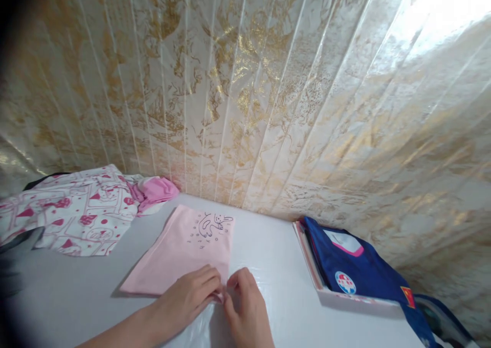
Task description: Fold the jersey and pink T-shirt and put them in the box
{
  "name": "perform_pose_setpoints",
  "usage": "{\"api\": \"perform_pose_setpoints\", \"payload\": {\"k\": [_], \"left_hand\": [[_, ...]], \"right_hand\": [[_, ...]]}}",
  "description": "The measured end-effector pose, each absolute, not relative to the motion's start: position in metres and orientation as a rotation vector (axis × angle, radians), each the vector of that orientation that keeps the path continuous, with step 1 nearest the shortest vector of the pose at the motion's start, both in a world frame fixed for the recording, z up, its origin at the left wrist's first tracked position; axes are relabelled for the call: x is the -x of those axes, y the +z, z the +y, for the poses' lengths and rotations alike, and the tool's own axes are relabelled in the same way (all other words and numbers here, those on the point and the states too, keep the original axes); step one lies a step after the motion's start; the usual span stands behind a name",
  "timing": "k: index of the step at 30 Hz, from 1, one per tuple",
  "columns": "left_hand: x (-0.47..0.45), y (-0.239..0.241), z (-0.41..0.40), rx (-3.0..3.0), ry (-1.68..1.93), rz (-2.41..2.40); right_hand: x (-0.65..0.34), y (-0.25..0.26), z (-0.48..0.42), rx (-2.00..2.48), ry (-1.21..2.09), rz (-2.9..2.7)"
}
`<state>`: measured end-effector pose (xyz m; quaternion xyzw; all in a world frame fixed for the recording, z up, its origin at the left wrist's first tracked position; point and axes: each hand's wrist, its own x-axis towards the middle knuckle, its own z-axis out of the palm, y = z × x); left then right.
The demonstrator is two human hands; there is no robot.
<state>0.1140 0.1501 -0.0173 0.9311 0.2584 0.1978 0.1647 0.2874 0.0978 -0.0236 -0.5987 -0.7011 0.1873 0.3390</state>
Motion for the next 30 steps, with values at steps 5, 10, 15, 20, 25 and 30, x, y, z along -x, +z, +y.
{"api": "perform_pose_setpoints", "payload": {"k": [5,10,15,20,25,30], "left_hand": [[-0.117,-0.014,0.155,-2.655,0.509,0.751],[-0.122,-0.020,0.157,-2.647,0.570,0.755],[-0.122,-0.022,0.156,-2.672,0.595,0.753],[-0.119,-0.021,0.155,-2.602,0.600,0.699],[-0.115,-0.022,0.156,-2.554,0.606,0.694],[-0.116,-0.019,0.154,-2.596,0.526,0.753]], "right_hand": [[-0.273,-0.044,0.088,1.786,0.029,-1.929],[-0.268,-0.047,0.091,1.825,-0.129,-1.917],[-0.270,-0.046,0.089,1.822,-0.107,-1.910],[-0.267,-0.038,0.089,1.955,-0.052,-1.893],[-0.267,-0.035,0.088,2.061,0.008,-1.928],[-0.272,-0.036,0.085,2.020,0.006,-1.938]]}}
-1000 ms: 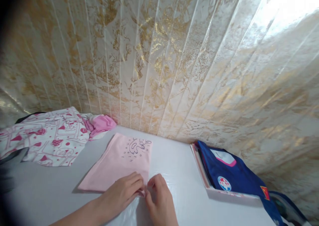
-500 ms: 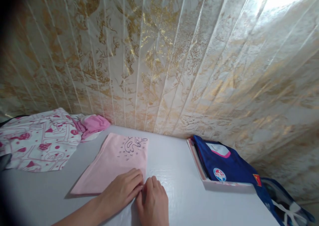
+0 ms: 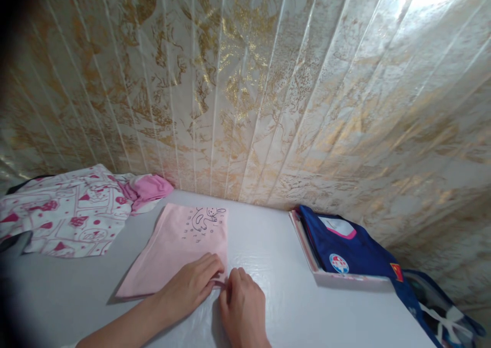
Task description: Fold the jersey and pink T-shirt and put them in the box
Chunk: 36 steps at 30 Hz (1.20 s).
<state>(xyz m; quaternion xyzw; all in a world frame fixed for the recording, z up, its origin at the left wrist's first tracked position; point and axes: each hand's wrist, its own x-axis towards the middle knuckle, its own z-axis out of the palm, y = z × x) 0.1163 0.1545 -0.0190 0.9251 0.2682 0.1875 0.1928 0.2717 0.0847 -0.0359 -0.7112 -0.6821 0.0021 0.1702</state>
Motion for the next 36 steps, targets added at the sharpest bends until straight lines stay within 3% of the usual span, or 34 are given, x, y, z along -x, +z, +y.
{"api": "perform_pose_setpoints", "payload": {"k": [13,27,36], "left_hand": [[-0.140,-0.008,0.167,-3.057,0.358,0.768],[-0.126,-0.022,0.161,-2.818,0.513,0.781],[-0.075,-0.019,0.158,-2.717,0.493,0.572]], "right_hand": [[-0.273,-0.038,0.096,1.948,-0.136,-1.826],[-0.277,-0.039,0.097,1.986,-0.263,-1.927],[-0.293,-0.040,0.094,1.744,-0.093,-1.982]]}}
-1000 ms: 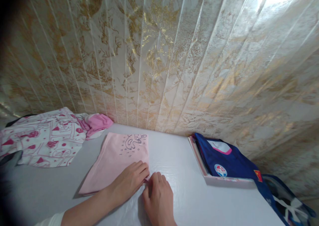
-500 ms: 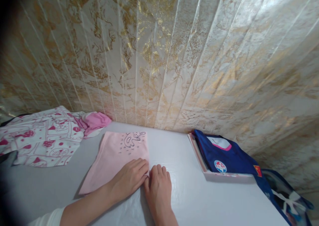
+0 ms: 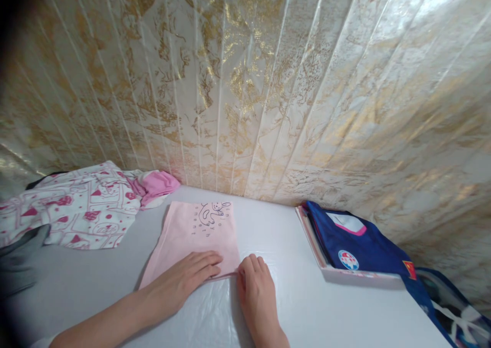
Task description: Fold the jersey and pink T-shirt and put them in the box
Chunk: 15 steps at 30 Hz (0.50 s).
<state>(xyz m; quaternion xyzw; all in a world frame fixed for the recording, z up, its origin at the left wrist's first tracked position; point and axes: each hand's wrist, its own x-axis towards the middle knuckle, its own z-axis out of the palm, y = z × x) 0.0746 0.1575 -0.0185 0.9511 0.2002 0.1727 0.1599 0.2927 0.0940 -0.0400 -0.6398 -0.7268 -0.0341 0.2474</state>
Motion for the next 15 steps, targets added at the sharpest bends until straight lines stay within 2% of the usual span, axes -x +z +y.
{"api": "perform_pose_setpoints", "payload": {"k": [10,15], "left_hand": [[-0.025,-0.004,0.159,-2.685,0.173,0.657],[0.008,-0.008,0.149,-2.784,0.164,0.761]], "right_hand": [[-0.302,-0.036,0.085,1.734,-0.214,-2.102],[-0.294,-0.028,0.083,1.596,-0.236,-2.041]]}}
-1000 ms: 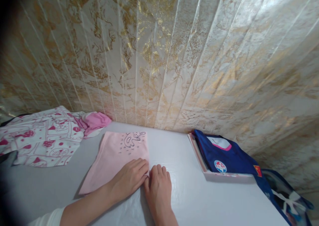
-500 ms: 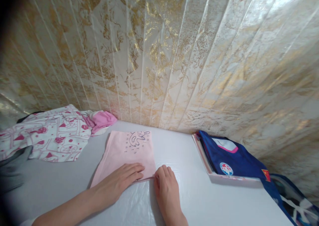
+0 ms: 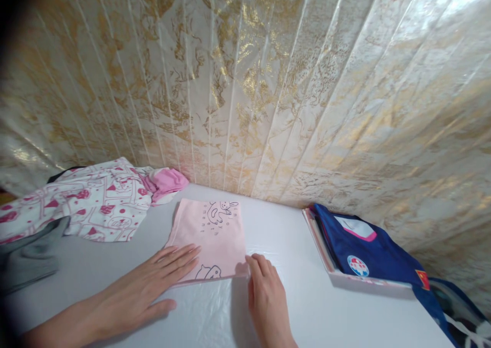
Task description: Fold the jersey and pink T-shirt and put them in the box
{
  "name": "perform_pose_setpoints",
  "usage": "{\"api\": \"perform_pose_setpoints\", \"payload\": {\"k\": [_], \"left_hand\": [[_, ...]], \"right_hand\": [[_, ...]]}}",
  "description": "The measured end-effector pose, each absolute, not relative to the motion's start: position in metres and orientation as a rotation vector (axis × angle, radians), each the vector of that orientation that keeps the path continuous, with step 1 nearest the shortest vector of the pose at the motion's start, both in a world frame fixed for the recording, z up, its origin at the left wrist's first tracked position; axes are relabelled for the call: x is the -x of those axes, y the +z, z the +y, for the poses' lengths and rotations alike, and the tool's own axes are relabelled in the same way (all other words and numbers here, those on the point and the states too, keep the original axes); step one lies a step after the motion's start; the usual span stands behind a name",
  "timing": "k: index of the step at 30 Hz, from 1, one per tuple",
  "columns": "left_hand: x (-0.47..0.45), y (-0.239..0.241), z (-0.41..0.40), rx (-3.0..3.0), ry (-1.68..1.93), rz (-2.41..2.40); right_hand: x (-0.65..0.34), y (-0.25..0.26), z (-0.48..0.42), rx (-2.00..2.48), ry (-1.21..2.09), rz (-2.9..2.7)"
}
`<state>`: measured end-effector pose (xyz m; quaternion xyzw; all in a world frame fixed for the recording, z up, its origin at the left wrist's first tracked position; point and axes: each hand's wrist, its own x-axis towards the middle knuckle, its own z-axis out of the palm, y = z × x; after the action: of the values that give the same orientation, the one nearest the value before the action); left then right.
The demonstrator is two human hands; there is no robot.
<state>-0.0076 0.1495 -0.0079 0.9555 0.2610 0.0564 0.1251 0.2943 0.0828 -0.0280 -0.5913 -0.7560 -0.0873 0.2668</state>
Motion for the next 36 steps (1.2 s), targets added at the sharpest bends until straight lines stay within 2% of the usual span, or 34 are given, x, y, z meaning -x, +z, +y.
{"api": "perform_pose_setpoints", "payload": {"k": [7,12,17,24,30,36], "left_hand": [[0.029,-0.028,0.141,-2.912,0.291,0.886],[0.038,-0.033,0.147,-2.974,0.514,0.861],[0.037,-0.027,0.152,-2.818,0.644,1.069],[0.023,-0.012,0.144,-2.509,0.783,1.357],[0.019,-0.011,0.130,-2.550,0.680,1.309],[0.018,-0.014,0.141,-2.740,0.601,1.361]], "right_hand": [[-0.247,-0.025,0.106,1.398,0.010,-2.372],[-0.244,-0.029,0.116,1.477,0.054,-2.492],[-0.242,-0.036,0.112,1.545,-0.009,-2.442],[-0.213,-0.044,0.094,1.742,-0.258,-2.212],[-0.196,-0.019,0.103,1.434,0.120,-2.272],[-0.195,-0.021,0.118,1.342,0.246,-2.179]]}}
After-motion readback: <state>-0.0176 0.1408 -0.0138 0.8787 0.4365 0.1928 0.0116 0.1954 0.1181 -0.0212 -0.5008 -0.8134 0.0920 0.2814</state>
